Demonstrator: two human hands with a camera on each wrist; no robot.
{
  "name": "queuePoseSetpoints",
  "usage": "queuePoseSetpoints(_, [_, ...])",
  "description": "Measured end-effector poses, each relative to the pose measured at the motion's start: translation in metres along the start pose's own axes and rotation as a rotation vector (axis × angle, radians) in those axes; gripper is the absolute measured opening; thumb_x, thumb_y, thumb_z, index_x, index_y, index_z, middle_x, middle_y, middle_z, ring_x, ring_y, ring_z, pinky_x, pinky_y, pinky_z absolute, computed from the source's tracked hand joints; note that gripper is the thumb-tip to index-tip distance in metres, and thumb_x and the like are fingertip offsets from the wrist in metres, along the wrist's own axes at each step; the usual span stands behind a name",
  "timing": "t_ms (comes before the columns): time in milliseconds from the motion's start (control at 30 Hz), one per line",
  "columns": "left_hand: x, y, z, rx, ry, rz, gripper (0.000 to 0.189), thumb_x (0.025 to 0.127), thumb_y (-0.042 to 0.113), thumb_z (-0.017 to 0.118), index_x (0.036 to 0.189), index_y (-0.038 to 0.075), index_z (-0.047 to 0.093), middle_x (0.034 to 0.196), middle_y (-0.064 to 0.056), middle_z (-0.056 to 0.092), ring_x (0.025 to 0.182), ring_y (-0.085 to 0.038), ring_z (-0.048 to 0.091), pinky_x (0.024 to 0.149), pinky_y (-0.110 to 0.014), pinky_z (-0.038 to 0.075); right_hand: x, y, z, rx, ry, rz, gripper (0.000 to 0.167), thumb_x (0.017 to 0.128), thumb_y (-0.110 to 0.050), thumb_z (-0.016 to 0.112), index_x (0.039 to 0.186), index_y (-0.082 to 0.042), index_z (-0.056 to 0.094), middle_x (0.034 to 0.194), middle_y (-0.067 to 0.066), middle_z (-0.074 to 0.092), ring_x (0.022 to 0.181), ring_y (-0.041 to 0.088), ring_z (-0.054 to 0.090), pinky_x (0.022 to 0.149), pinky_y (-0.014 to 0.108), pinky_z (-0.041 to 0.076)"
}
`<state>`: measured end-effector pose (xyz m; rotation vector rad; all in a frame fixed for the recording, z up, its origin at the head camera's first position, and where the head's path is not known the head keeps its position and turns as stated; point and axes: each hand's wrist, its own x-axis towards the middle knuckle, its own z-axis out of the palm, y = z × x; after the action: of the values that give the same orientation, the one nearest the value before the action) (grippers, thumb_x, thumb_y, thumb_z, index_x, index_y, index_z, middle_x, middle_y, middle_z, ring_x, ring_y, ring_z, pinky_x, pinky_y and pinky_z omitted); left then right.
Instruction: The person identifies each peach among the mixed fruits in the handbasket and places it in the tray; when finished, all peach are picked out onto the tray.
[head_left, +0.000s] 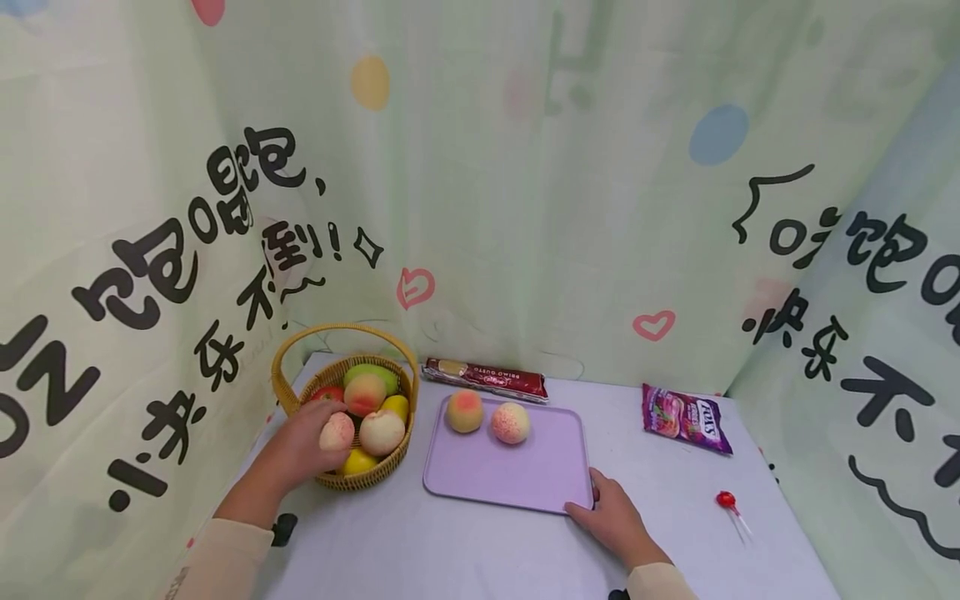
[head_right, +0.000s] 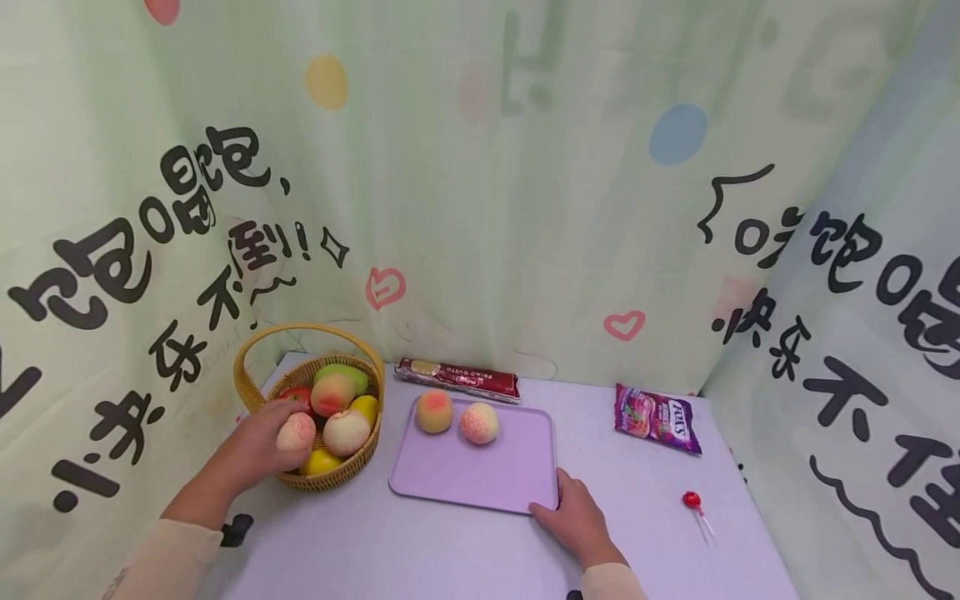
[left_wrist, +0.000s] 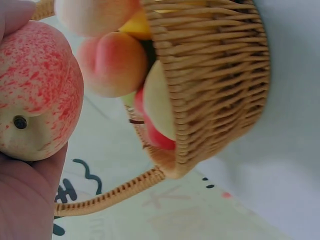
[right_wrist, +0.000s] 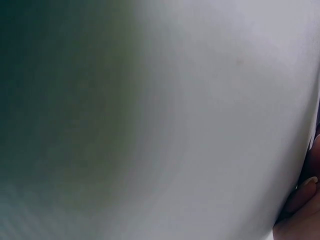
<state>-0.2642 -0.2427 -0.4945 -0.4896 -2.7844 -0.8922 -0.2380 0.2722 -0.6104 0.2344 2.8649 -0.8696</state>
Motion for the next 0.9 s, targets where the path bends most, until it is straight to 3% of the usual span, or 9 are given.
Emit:
queuePoseSetpoints(200, [0.001,0.011,-0.005,-0.019,0.075,0.068,0.053,0.074,0.013,0.089,0.121,0.009,0.065,0.124,-0.009,0.065,0.107,-0.028,0.061,0.09,-0.05,0.056,0.0,0.0,-0.003,0.0,0.007,-0.02,0.101,0.08,-0.051,0.083,0.149,0.009,0.042,0.107,0.013,0.062,0.094,0.025,0.056,0.087,0.049,0.051])
queuePoseSetpoints(367, [0.004,0.02,-0.009,-0.029,0.12,0.096,0.057,0.072,0.013,0.092,0.122,0.007,0.065,0.123,-0.006,0.065,0.103,-0.025,0.062,0.086,-0.047,0.057,0.001,0.0,-0.006,0.003,0.013,-0.027,0.098,0.081,-0.05,0.082,0.149,0.008,0.043,0.106,0.012,0.062,0.093,0.024,0.055,0.084,0.047,0.05])
queuePoseSetpoints(633, [-0.001,0.039,-0.016,-0.05,0.185,0.131,0.064,0.071,0.016,0.093,0.128,0.013,0.064,0.132,-0.006,0.063,0.109,-0.026,0.064,0.085,-0.047,0.059,0.003,0.001,-0.001,0.008,0.005,-0.024,0.1,0.08,-0.052,0.082,0.15,0.007,0.043,0.106,0.012,0.062,0.093,0.024,0.055,0.085,0.048,0.051])
queuePoseSetpoints(900, [0.001,0.063,-0.015,-0.149,0.189,0.134,0.065,0.071,0.017,0.095,0.129,0.015,0.065,0.133,-0.005,0.063,0.112,-0.024,0.062,0.084,-0.043,0.06,0.0,0.0,-0.001,0.016,-0.009,-0.008,0.099,0.081,-0.05,0.082,0.15,0.008,0.041,0.108,0.013,0.062,0.095,0.024,0.055,0.087,0.048,0.051])
